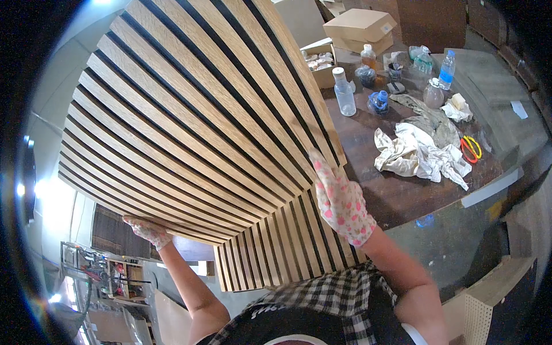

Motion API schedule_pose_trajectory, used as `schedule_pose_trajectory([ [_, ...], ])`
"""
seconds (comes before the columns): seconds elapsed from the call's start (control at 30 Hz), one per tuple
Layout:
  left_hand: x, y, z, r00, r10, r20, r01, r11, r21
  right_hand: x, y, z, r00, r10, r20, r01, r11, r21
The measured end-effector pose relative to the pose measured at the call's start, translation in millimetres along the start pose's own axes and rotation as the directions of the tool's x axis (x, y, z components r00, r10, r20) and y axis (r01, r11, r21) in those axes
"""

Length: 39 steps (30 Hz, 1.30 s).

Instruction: The person scrapes material from the slats of a wooden panel with a blue tool, rubs the surface with a yellow block, and wipes it with a cloth.

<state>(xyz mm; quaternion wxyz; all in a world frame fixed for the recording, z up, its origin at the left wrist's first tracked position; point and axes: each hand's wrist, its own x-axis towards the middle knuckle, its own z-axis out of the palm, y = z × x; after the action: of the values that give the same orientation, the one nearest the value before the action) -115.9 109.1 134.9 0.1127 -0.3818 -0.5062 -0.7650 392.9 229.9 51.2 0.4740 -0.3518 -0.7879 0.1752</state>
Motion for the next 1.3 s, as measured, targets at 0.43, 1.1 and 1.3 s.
schedule_pose_trajectory([
  [0.43, -5, 9, 9, 0.998, 0.004, -0.069, 0.001, 0.998, 0.062, -8, 17, 17, 0.995, -0.085, -0.050, 0.075, 0.983, -0.169],
  [1.1, -15, 34, 23, 0.998, 0.014, -0.057, -0.003, 0.981, 0.193, -10, 14, -2, 0.973, 0.171, 0.153, -0.180, 0.983, 0.042],
  [1.3, -14, 29, 22, 0.998, -0.004, -0.059, 0.006, 0.999, 0.038, -3, 8, -10, 0.974, 0.191, 0.124, -0.192, 0.981, 0.000],
])
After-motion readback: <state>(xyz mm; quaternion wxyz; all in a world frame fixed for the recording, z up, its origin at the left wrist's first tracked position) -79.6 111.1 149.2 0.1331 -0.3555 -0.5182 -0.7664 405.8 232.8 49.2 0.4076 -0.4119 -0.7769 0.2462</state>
